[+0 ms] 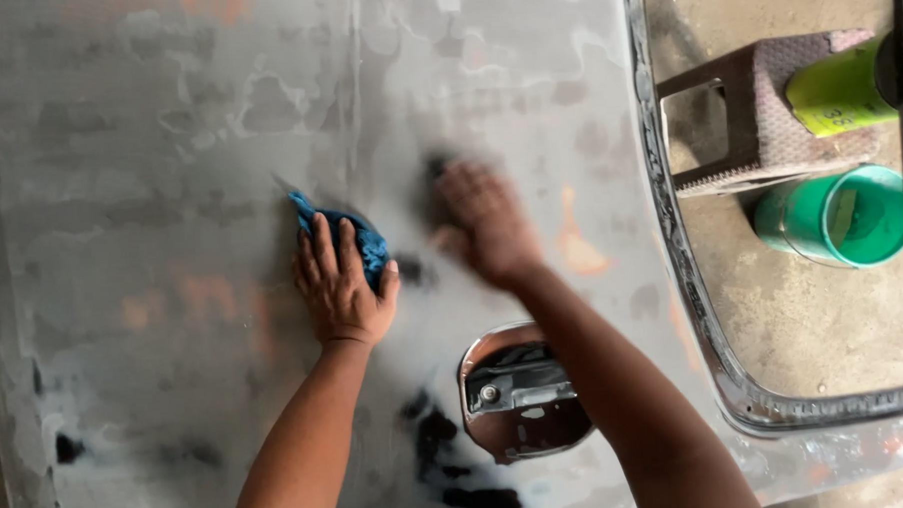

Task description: The person sands a large, silver metallic car part, likely a door, using a sanding block and a blue cloth. They work around the fuel filler door and the window frame, alternating between sanding and wiping the surface.

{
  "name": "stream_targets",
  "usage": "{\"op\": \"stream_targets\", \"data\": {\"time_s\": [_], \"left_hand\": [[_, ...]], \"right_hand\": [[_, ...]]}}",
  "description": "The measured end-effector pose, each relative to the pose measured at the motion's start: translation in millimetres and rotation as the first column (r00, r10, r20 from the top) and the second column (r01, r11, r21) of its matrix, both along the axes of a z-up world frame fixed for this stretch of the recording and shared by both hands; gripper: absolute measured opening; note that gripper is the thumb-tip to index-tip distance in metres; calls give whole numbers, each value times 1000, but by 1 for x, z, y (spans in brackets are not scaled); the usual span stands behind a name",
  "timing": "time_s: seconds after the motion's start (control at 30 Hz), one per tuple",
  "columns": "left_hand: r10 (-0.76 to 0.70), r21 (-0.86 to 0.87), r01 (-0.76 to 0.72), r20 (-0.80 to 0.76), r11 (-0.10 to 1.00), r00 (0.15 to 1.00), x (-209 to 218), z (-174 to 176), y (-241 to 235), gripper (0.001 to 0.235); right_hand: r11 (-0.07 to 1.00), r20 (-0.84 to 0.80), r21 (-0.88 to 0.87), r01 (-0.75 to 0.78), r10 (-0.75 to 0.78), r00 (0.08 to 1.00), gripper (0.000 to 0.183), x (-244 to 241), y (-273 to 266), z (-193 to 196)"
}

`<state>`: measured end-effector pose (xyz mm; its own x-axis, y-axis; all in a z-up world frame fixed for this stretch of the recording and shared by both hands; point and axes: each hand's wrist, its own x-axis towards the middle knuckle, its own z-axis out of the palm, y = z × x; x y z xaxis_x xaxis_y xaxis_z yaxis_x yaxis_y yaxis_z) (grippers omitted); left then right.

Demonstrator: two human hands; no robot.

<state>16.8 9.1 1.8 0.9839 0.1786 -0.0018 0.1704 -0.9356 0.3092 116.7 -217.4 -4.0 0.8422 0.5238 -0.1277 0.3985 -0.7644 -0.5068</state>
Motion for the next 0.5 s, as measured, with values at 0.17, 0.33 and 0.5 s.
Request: {"op": "stream_targets", "data": {"time_s": [0.17, 0.33, 0.5], "left_hand": [[14, 17, -14, -30, 1000, 999, -3, -1, -1, 83], [7, 30, -6, -40, 1000, 999, 1, 0, 0, 84], [5, 8, -5, -9, 1000, 1000, 1, 0, -1, 86]], "right_hand": [[677, 165, -96, 729, -712, 683, 82, 49, -57, -55], [983, 95, -110, 149, -139, 986, 87, 30, 53, -9], [977, 21, -147, -153, 158, 987, 83, 50, 59, -13]]}}
